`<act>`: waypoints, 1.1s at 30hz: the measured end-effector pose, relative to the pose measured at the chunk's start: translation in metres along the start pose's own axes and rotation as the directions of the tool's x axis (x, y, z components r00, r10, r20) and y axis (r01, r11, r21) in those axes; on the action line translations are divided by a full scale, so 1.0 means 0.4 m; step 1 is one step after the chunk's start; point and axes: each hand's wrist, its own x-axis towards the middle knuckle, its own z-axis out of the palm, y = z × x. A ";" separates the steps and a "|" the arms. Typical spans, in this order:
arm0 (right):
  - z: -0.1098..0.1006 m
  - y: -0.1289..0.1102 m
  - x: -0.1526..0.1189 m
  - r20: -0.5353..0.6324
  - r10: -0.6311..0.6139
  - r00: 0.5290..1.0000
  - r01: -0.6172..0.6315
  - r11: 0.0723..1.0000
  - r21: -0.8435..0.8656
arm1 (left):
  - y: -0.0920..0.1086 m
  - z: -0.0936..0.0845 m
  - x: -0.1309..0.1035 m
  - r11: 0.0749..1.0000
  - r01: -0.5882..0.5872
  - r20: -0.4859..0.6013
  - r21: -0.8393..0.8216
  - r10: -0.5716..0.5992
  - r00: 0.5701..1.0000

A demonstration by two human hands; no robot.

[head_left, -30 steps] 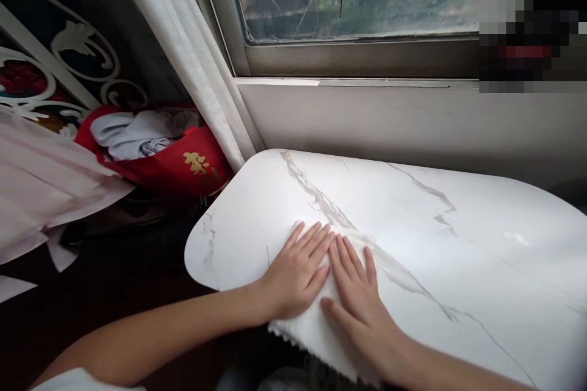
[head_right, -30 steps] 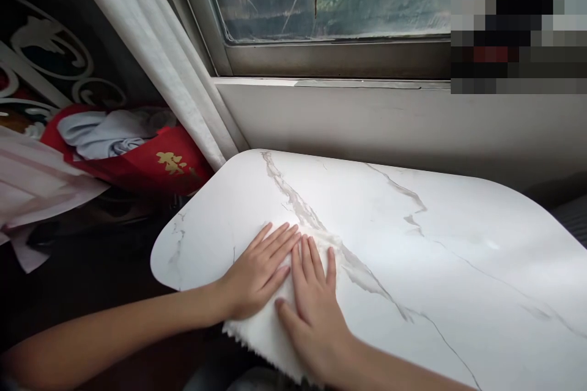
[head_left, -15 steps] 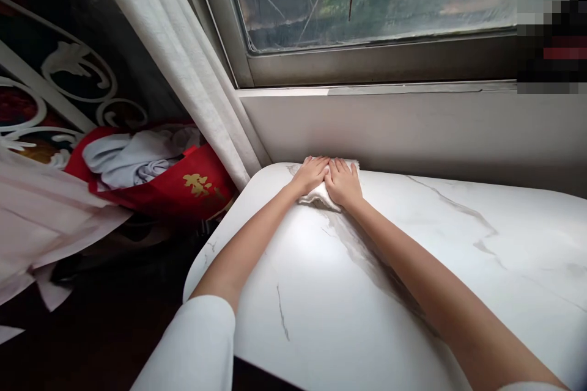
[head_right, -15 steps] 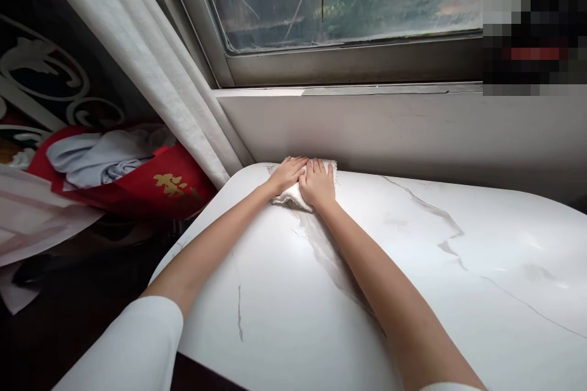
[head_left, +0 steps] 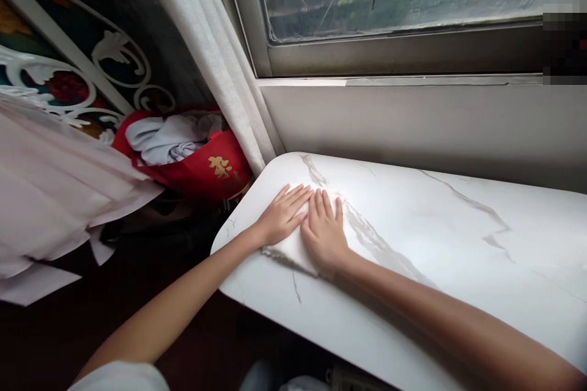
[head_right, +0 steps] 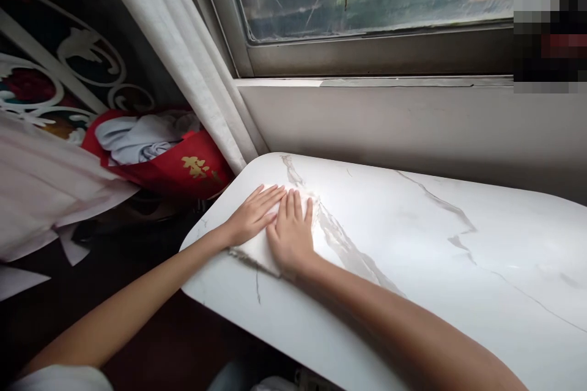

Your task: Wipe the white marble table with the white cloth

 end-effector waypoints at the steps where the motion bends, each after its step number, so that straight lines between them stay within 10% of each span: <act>1: 0.002 -0.029 -0.032 0.033 -0.029 0.999 0.028 0.999 0.038 | 0.014 -0.013 -0.048 1.000 0.002 0.013 -0.007 -0.002 1.000; 7: 0.020 -0.185 -0.129 0.139 -0.213 0.967 0.167 0.944 0.285 | 0.036 -0.072 -0.272 0.992 0.127 0.062 -0.011 -0.126 0.990; 12: 0.034 -0.238 -0.086 0.149 -0.246 0.958 0.184 0.923 0.338 | -0.025 -0.090 -0.305 0.990 0.137 0.062 0.018 -0.138 0.988; 26: 0.060 0.060 0.369 -0.132 0.041 0.990 -0.040 0.999 0.010 | -0.312 0.015 0.264 0.985 0.162 0.023 0.051 -0.163 0.986; 33: 0.069 0.096 0.437 -0.223 0.102 0.969 -0.113 0.993 -0.038 | -0.364 0.032 0.354 0.994 0.098 0.017 0.042 -0.099 0.995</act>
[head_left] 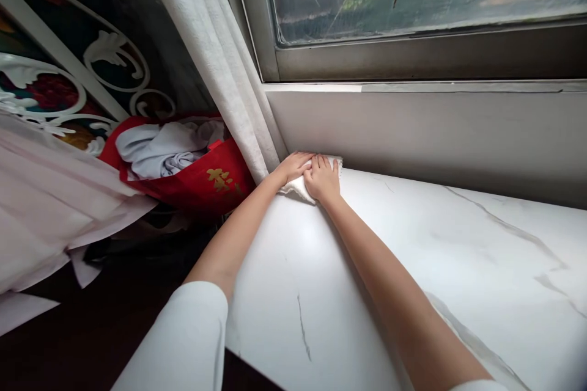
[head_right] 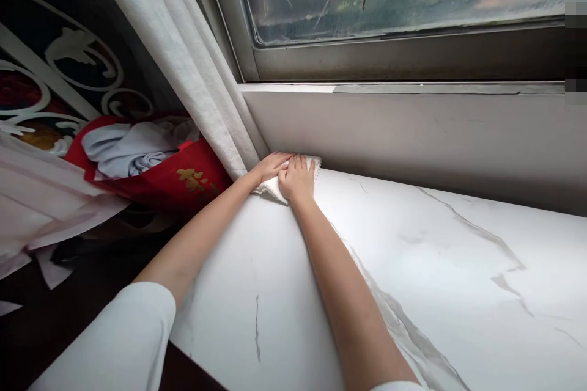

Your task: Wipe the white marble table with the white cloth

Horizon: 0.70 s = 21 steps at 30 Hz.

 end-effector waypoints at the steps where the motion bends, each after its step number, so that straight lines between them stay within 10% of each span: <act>1: 0.001 0.000 0.000 -0.004 -0.006 1.000 0.006 1.000 -0.002 | 0.000 0.001 -0.004 1.000 0.002 -0.008 0.005 -0.002 1.000; 13: -0.050 -0.105 -0.208 0.046 -0.061 0.997 0.059 0.997 0.040 | 0.094 -0.023 -0.248 1.000 -0.006 -0.031 0.010 0.006 1.000; 21: -0.167 -0.145 -0.500 0.195 -0.309 0.931 0.277 0.945 0.176 | 0.319 -0.052 -0.555 0.999 0.022 -0.090 0.036 -0.018 0.996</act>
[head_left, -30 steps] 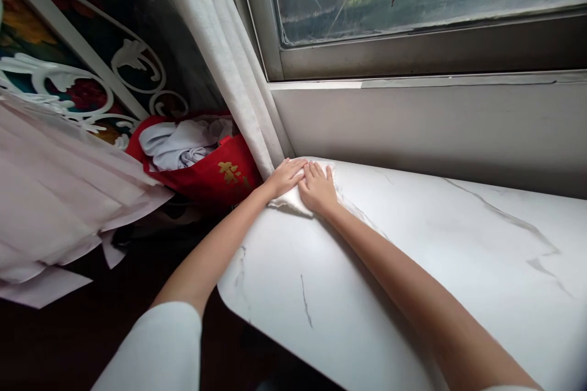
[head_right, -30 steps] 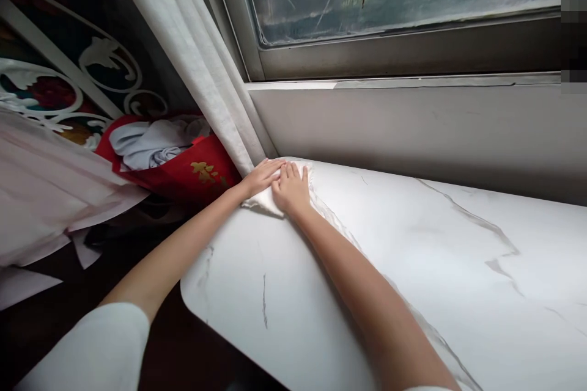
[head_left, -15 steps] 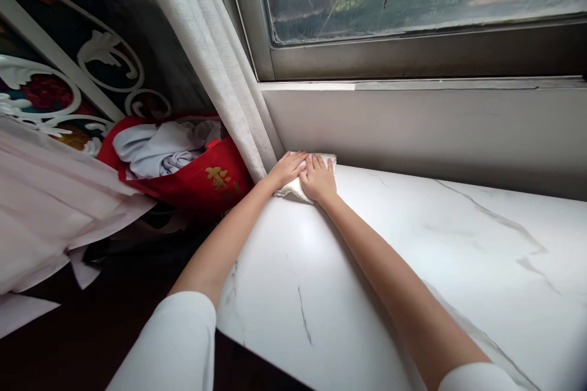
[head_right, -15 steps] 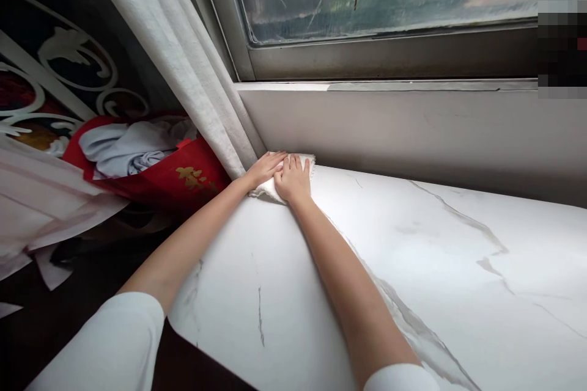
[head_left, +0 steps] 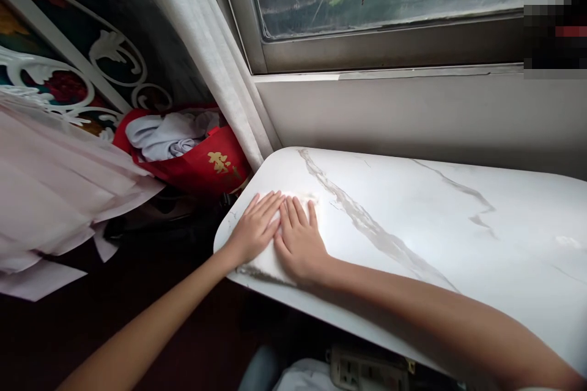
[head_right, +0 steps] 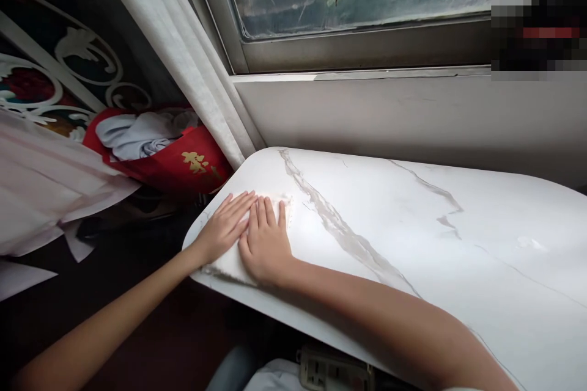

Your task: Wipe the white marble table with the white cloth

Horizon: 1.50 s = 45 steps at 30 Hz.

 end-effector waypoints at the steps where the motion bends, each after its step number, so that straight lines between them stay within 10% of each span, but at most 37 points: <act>1: -0.011 0.000 -0.039 0.026 -0.031 0.999 0.030 0.999 0.013 | 0.040 -0.004 -0.025 1.000 0.009 -0.003 0.007 -0.009 1.000; 9: -0.094 0.093 -0.203 0.152 -0.037 0.988 0.027 0.998 0.065 | 0.246 0.007 -0.025 1.000 -0.011 0.038 -0.001 0.012 0.999; 21: -0.109 0.415 0.176 -0.125 0.333 0.935 -0.352 0.917 -0.187 | 0.047 0.152 0.538 0.999 -0.047 0.058 0.008 0.046 0.997; 27: -0.133 0.531 0.246 -0.212 0.343 0.915 -0.384 0.901 -0.200 | 0.044 0.187 0.679 0.999 -0.028 -0.005 0.019 0.028 1.000; 36: -0.143 0.511 0.170 -0.190 0.309 0.932 -0.348 0.908 -0.234 | 0.103 0.187 0.622 0.999 0.023 0.006 0.025 -0.023 1.000; 45: -0.174 0.383 -0.112 -0.088 0.199 0.976 -0.216 0.928 -0.304 | 0.318 0.141 0.366 1.000 0.005 -0.010 0.028 -0.005 1.000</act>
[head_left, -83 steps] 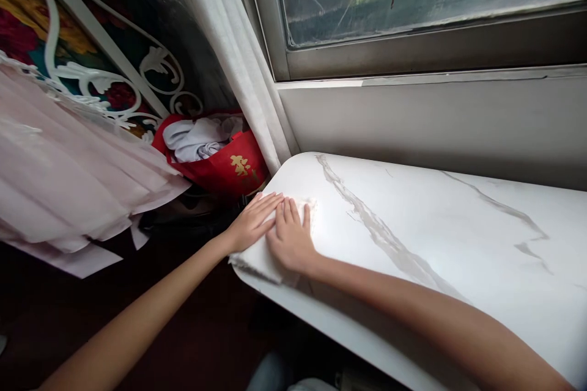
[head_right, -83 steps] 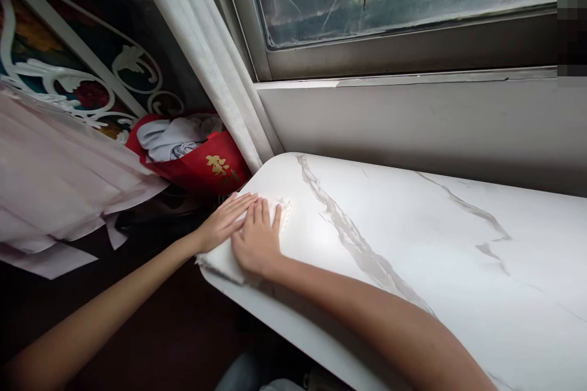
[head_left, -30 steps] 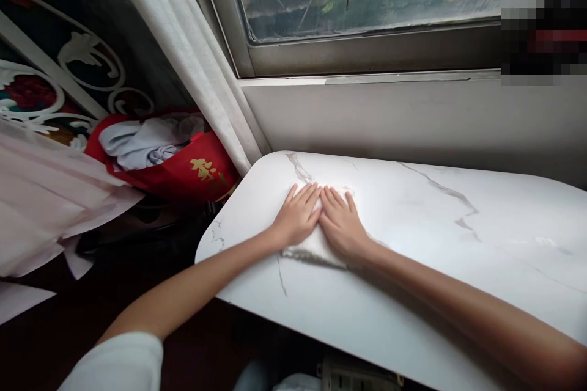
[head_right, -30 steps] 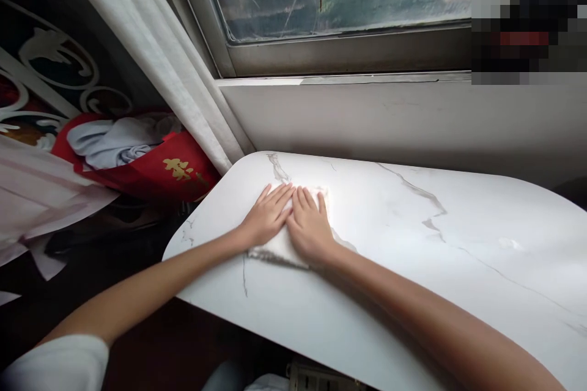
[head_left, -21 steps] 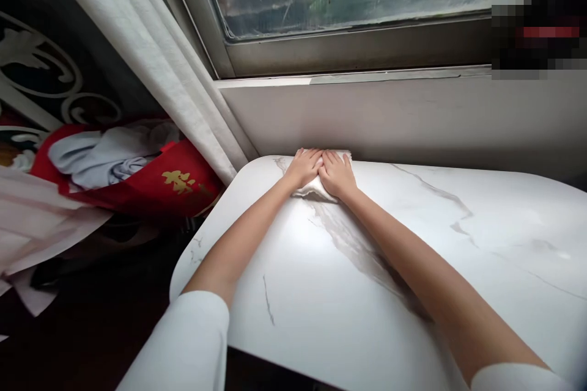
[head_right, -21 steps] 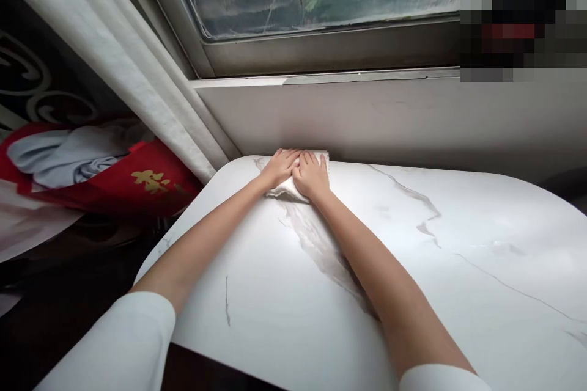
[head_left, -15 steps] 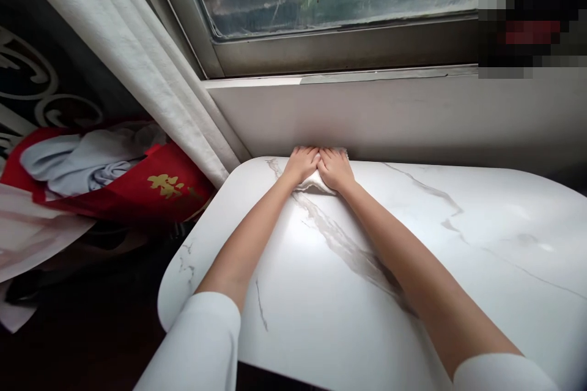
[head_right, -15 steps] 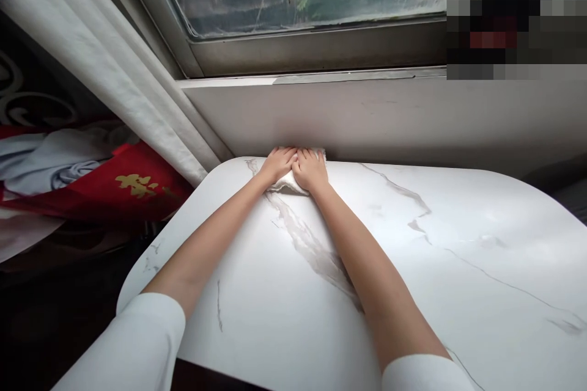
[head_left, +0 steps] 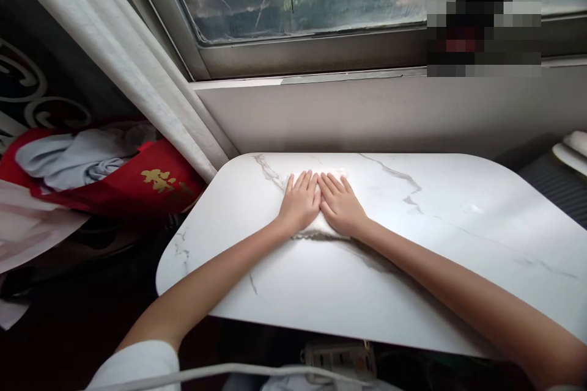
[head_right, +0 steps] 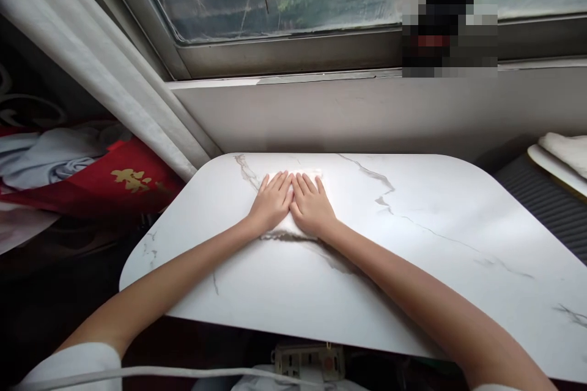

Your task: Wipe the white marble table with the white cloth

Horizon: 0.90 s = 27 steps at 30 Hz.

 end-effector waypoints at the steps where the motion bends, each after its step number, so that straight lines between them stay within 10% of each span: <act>1: -0.011 -0.010 -0.048 0.009 -0.022 1.000 0.022 1.000 -0.006 | 0.029 -0.009 -0.040 1.000 -0.015 0.004 -0.003 0.015 1.000; 7: -0.081 -0.070 -0.343 -0.017 -0.118 0.993 0.118 0.993 0.000 | 0.192 -0.068 -0.248 0.974 -0.217 0.065 -0.071 0.222 0.973; 12: -0.104 -0.069 -0.449 -0.051 -0.063 0.997 0.064 0.998 0.021 | 0.248 -0.081 -0.282 0.929 -0.331 0.107 -0.165 0.351 0.930; 16: -0.091 -0.012 -0.375 -0.003 0.069 0.998 -0.069 0.996 0.056 | 0.232 -0.051 -0.189 0.932 -0.303 0.095 -0.198 0.326 0.941; 27: -0.035 0.271 0.078 0.020 0.248 0.968 -0.249 0.969 0.003 | 0.129 0.087 0.290 0.983 -0.084 -0.049 -0.160 0.077 0.996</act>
